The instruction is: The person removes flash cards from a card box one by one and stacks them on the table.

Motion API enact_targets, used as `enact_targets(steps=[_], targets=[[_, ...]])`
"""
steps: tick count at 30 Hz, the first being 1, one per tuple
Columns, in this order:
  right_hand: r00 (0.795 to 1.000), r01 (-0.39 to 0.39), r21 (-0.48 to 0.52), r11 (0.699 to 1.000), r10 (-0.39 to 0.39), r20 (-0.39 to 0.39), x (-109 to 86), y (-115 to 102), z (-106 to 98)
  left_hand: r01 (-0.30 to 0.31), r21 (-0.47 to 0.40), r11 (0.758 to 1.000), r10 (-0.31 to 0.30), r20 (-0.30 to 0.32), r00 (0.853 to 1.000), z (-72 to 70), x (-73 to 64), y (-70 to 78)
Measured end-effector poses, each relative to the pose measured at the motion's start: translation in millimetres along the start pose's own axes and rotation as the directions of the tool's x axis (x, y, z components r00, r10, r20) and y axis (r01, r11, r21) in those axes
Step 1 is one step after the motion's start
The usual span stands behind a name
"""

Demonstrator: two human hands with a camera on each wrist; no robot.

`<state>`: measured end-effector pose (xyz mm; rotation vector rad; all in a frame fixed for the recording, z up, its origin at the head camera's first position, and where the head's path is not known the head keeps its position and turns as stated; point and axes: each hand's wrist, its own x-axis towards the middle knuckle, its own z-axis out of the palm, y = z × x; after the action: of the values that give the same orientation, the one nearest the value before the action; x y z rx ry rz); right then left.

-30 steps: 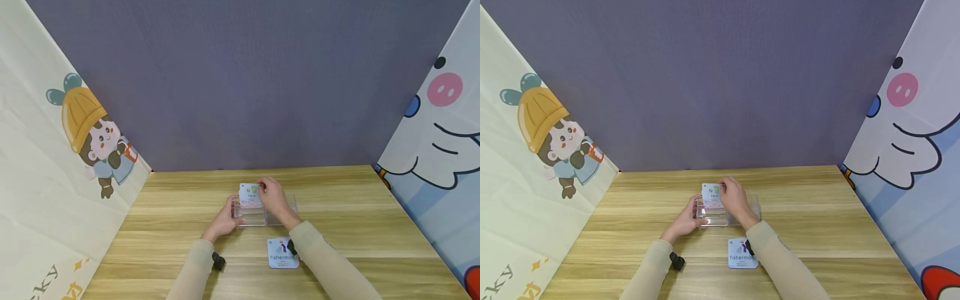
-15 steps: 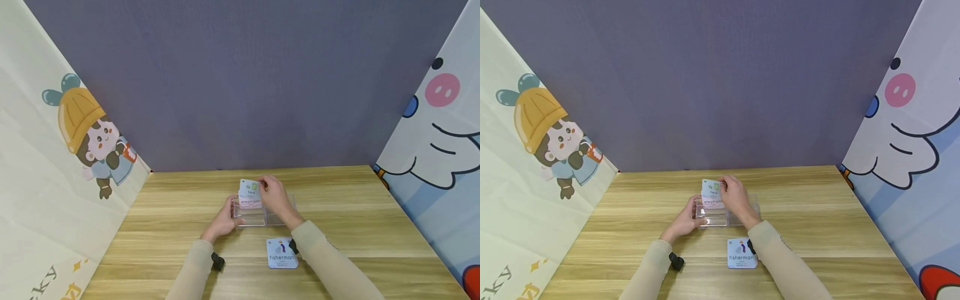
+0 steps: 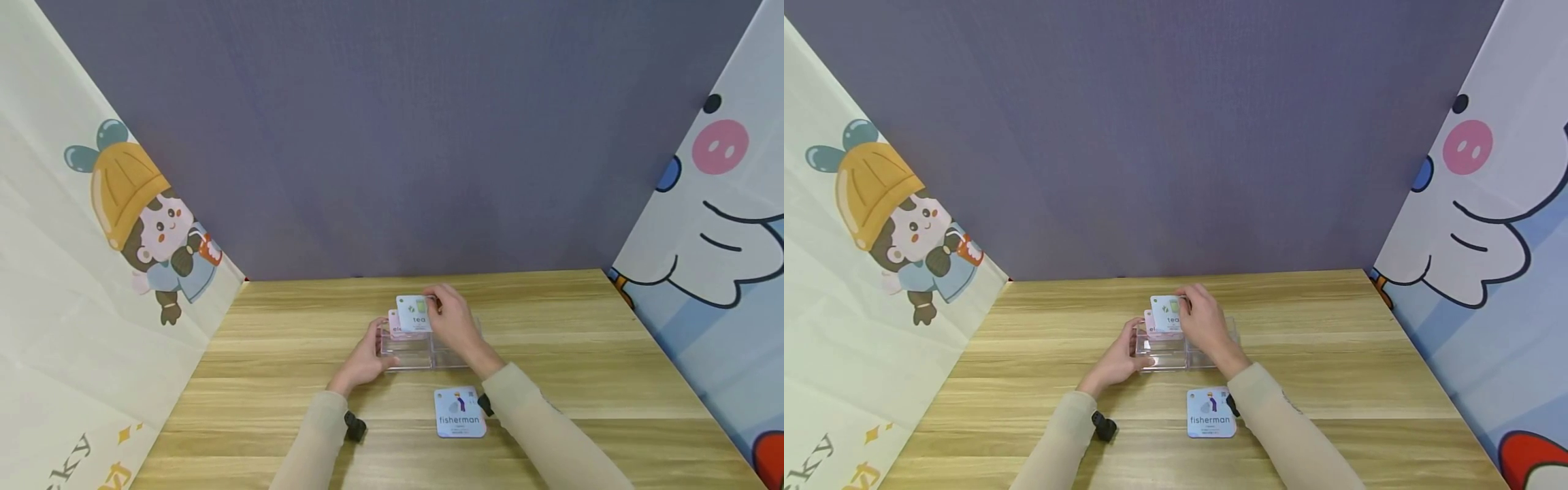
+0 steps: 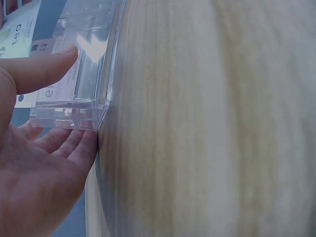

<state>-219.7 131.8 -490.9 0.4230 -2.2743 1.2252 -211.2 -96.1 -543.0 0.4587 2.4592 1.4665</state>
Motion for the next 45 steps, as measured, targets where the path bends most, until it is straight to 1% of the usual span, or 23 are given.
enact_targets(steps=[6,11,21,27,38,45], targets=[[0.999,-0.019,-0.005,1.000,0.020,0.037,-2.0,-4,-8,0.009,0.022,1.000,-0.010,0.000,1.000,-0.5,-0.6,0.4],[0.998,-0.034,0.016,0.999,0.033,0.062,-4.3,-4,-13,0.025,0.038,0.999,-0.025,0.002,1.000,-1.2,-1.0,1.1],[0.995,-0.054,0.034,0.998,0.051,0.084,-11.1,-3,-23,0.018,0.036,0.999,-0.018,0.002,1.000,-1.7,-2.2,1.5],[0.995,-0.072,0.068,0.995,0.066,0.075,-16.8,-2,-29,0.024,0.047,0.999,-0.024,-0.004,1.000,-1.3,-1.5,0.6],[0.994,-0.103,0.099,0.990,0.098,0.047,-24.9,-6,-38,0.033,0.045,0.998,-0.033,-0.007,0.999,-2.1,-3.4,4.7],[0.995,-0.096,0.107,0.990,0.093,0.035,-31.2,-3,-42,0.017,0.041,0.999,-0.017,-0.008,1.000,-1.6,-3.7,1.9]])
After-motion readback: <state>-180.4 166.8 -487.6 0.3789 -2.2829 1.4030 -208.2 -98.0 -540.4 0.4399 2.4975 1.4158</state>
